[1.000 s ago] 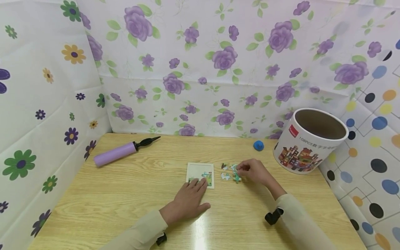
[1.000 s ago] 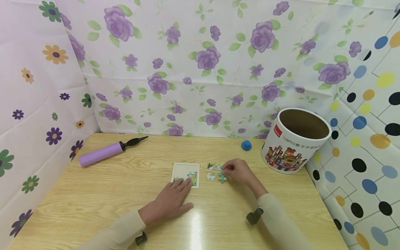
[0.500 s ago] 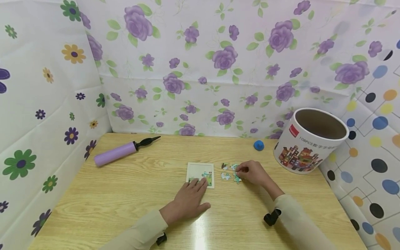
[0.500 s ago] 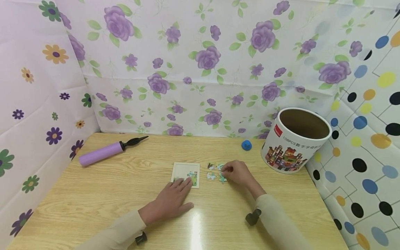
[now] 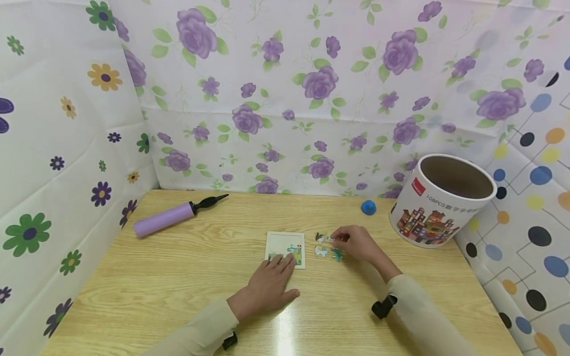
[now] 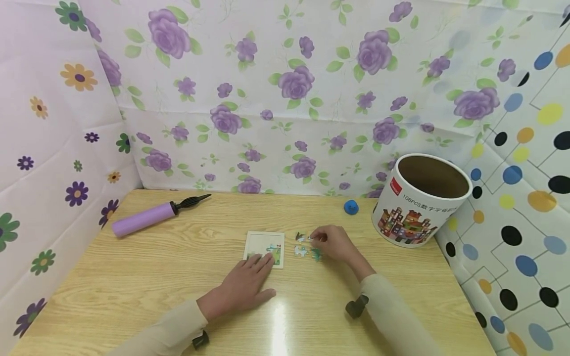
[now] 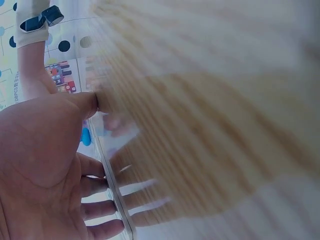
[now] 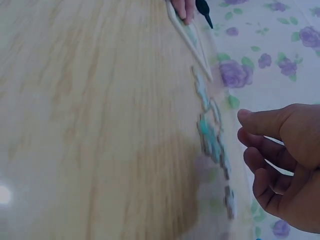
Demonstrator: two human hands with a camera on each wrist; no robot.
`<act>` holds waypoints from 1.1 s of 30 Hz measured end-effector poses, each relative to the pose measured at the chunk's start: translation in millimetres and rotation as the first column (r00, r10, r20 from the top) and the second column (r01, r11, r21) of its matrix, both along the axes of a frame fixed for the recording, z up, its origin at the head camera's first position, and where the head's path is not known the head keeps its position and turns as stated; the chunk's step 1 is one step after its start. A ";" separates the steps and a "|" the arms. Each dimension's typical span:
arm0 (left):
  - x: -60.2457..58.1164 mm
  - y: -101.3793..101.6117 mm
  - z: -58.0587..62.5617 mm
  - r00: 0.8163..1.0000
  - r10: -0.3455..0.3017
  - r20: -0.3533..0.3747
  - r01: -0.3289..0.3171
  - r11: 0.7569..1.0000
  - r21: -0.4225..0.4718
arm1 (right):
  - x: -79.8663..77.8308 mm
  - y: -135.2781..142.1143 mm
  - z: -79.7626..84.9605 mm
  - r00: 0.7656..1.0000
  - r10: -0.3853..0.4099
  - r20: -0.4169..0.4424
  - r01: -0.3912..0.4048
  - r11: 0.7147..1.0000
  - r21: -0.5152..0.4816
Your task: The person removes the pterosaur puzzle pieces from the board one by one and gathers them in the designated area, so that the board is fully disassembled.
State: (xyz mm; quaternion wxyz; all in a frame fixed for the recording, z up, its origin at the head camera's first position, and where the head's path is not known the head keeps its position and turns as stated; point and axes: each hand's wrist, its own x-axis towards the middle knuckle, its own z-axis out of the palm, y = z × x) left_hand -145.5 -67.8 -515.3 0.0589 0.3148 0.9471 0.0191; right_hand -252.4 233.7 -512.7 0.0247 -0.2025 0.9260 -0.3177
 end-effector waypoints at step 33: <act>10.8 3.7 1.3 0.996 -0.036 -0.084 0.035 0.999 -0.013 | -11.8 -102.4 -0.2 0.977 0.196 0.081 -0.203 0.975 0.086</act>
